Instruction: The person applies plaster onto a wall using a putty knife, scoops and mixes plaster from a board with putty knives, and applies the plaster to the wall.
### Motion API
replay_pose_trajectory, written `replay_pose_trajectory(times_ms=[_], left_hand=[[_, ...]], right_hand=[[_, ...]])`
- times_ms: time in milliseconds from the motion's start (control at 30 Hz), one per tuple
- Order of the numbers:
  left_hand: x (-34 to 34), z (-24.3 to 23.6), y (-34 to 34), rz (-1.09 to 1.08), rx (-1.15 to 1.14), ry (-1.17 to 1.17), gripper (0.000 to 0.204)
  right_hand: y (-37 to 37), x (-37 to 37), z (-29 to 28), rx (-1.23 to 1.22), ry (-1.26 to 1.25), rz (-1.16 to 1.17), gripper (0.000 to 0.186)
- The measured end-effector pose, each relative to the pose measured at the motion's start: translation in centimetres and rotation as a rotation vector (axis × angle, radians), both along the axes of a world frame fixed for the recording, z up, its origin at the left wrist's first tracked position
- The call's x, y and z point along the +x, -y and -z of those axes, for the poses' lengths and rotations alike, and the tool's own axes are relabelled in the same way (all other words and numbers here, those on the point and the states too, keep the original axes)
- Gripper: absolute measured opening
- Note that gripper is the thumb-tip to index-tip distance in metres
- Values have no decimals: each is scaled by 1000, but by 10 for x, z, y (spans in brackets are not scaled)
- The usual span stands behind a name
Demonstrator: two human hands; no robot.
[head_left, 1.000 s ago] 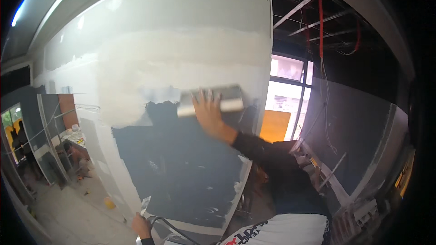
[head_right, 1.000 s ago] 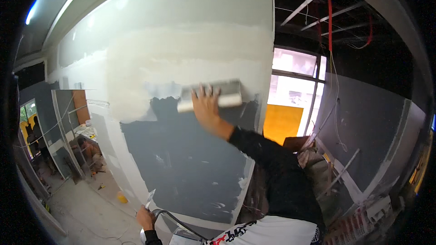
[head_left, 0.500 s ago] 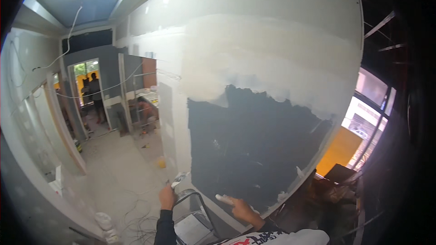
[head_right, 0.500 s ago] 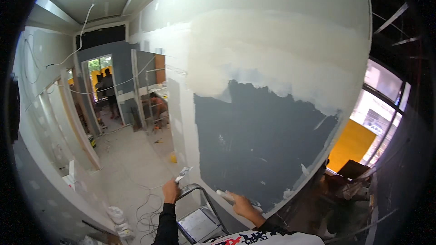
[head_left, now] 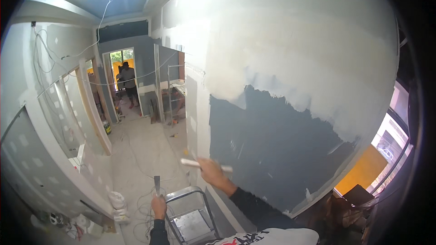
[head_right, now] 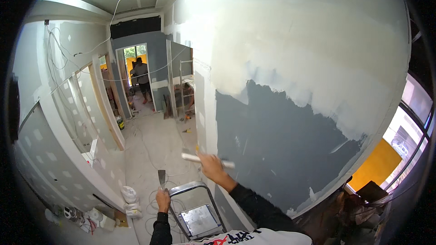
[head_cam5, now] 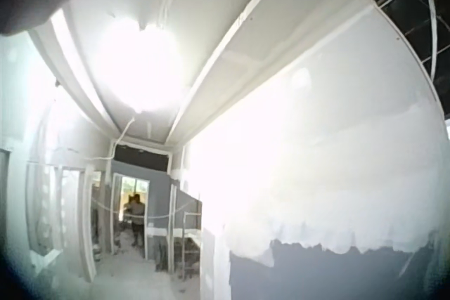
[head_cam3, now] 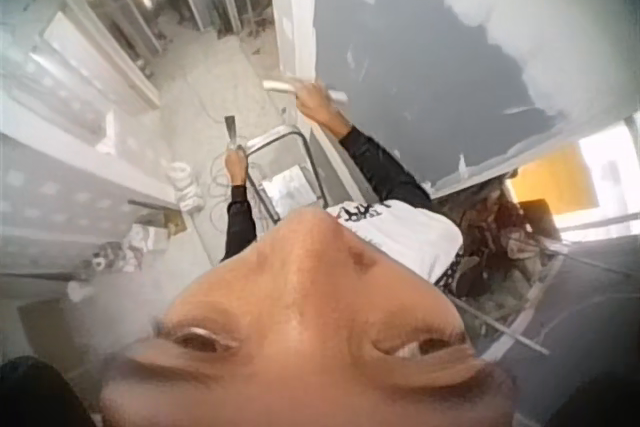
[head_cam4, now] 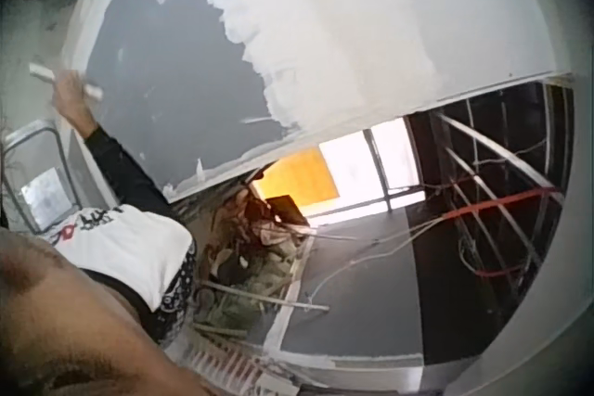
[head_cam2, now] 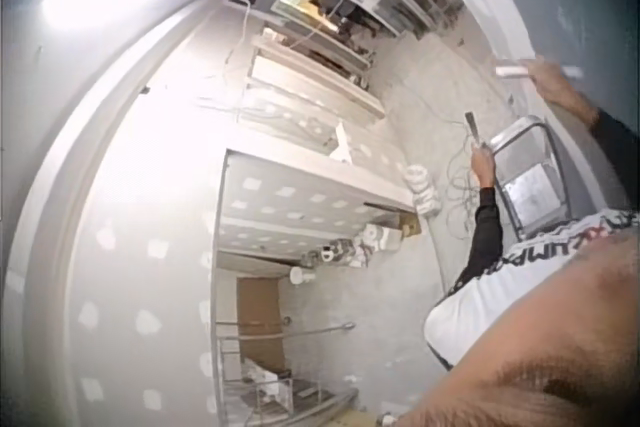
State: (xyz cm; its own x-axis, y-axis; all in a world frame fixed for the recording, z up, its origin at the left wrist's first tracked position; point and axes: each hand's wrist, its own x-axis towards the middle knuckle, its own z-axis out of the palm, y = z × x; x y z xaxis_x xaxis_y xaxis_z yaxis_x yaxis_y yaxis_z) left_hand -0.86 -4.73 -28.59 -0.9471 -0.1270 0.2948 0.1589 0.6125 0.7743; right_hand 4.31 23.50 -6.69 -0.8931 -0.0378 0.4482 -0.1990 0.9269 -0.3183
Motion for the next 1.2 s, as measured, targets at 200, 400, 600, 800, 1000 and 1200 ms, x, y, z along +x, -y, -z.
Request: replay_pose_trajectory(times_ms=[200, 400, 600, 800, 1000, 1200], left_hand=[[16, -16, -6, -66, -15, -9, 25], [13, 0, -13, -99, 12, -37, 32], [14, -14, -5, -89, 193, -44, 34], [4, 6, -5, -82, 271, -53, 35], [4, 10, -5, -93, 201, -59, 37], [7, 5, -3, -62, 282, -3, 37]], right_hand=[[31, -107, -235, 765, -600, 494, 36], [-55, -161, -476, 1275, -446, 1353, 27], [-130, -136, -546, 1207, -243, 1291, 26], [-110, -155, -560, 1322, -265, 1100, 28], [-126, -189, -585, 1326, -294, 1174, 33], [-164, -214, -581, 1216, -308, 1206, 37]])
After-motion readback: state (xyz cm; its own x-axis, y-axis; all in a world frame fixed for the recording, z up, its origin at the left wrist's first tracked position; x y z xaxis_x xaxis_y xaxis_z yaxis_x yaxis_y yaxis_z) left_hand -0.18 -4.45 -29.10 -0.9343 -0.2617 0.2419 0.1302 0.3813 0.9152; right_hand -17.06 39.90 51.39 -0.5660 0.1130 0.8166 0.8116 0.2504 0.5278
